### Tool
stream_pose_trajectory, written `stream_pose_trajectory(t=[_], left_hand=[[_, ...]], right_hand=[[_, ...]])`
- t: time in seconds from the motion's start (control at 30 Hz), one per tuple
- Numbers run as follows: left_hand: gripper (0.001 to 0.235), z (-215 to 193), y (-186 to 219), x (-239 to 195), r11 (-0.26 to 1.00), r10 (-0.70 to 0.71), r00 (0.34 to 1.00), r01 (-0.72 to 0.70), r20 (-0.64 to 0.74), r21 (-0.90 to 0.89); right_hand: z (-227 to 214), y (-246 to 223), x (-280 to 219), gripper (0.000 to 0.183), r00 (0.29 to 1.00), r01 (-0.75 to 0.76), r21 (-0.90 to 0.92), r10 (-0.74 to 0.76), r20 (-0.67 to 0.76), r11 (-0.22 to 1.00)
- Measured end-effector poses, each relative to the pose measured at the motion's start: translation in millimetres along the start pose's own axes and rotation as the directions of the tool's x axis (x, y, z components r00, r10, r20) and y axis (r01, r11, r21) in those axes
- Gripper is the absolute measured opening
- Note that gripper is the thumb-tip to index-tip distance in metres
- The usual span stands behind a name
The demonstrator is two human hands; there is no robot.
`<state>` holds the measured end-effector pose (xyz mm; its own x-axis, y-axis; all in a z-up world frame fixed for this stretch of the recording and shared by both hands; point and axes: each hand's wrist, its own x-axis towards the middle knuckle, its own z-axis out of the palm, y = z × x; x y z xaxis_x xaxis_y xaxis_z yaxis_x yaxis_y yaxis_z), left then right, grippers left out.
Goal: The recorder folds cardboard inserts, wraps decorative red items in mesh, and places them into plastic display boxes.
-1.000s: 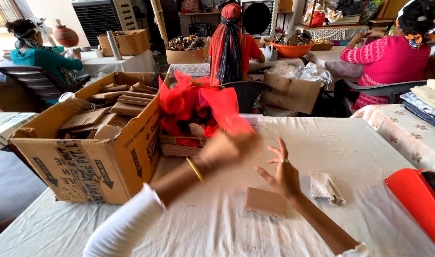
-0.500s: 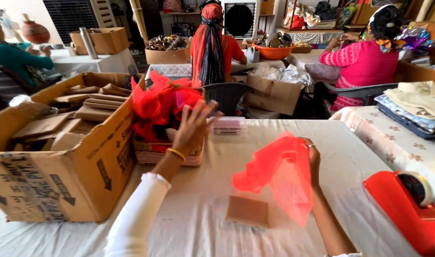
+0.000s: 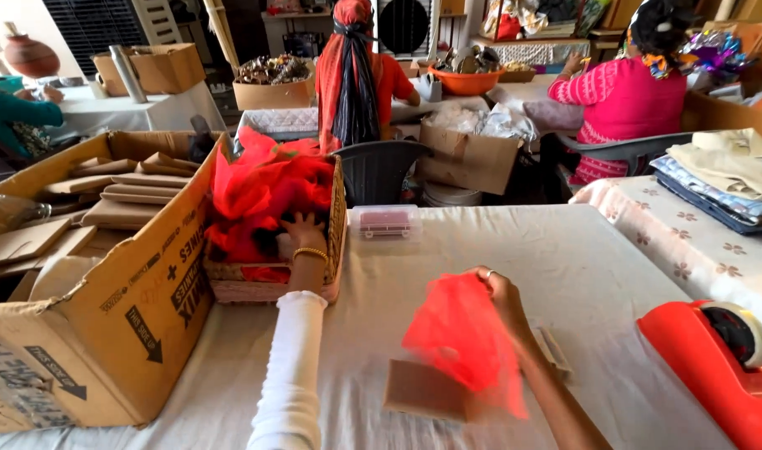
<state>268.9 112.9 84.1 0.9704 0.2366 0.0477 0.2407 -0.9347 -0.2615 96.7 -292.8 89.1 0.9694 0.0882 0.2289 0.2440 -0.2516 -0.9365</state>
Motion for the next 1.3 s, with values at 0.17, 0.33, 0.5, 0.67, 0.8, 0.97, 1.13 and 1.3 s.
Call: stream_pose_trajectory(t=[0.17,0.33,0.5,0.67,0.8,0.97,1.13,1.3], left_hand=[[0.056,26.3,-3.1,21.7,0.997,-0.045,0.988,0.054,-0.15,0.051],[0.042,-44.8,-22.6,-33.0,0.987,0.034,0.976,-0.067,-0.215,-0.145],[0.045,-81.3,-3.3,-81.2,0.916,0.188,0.796,0.07,-0.576,0.395],[0.082,-102.5,45.0,-224.6,0.521,0.437,0.833,-0.543,-0.341,-0.658],[0.091,-85.0,85.0,-291.0,-0.012,0.679,0.684,-0.351,-0.266,-0.936],[0.069,-88.3,60.1,-309.7,-0.158,0.56,0.774,-0.249,-0.294,-0.956],[0.069,-115.0,40.2,-340.5,-0.234,0.379,0.798,-0.408,-0.469,-0.882],[0.142,-129.1,65.5,-369.7,0.241,0.4,0.63,-0.773,-0.666,-0.587]], right_hand=[[4.2,-10.8,-2.0,0.017,0.983,0.151,-0.21,-0.168,-0.068,0.966],[-6.0,-43.1,-14.7,0.018,0.881,0.242,-0.464,-0.393,-0.262,0.852],[-21.0,-60.6,-19.1,0.023,0.93,0.294,0.011,-0.283,-0.233,0.956],[-27.8,-78.5,-38.4,0.021,0.939,0.329,0.271,-0.285,-0.192,0.905],[-25.8,-108.1,-68.3,0.036,0.904,0.373,0.117,-0.332,-0.268,0.921],[-35.3,-77.8,-72.5,0.024,0.877,0.387,-0.062,-0.388,-0.283,0.92],[-44.8,-67.6,-54.1,0.011,0.971,0.226,0.527,-0.146,-0.19,0.819],[-21.1,-76.8,-47.5,0.02,0.955,0.239,0.421,-0.135,-0.262,0.875]])
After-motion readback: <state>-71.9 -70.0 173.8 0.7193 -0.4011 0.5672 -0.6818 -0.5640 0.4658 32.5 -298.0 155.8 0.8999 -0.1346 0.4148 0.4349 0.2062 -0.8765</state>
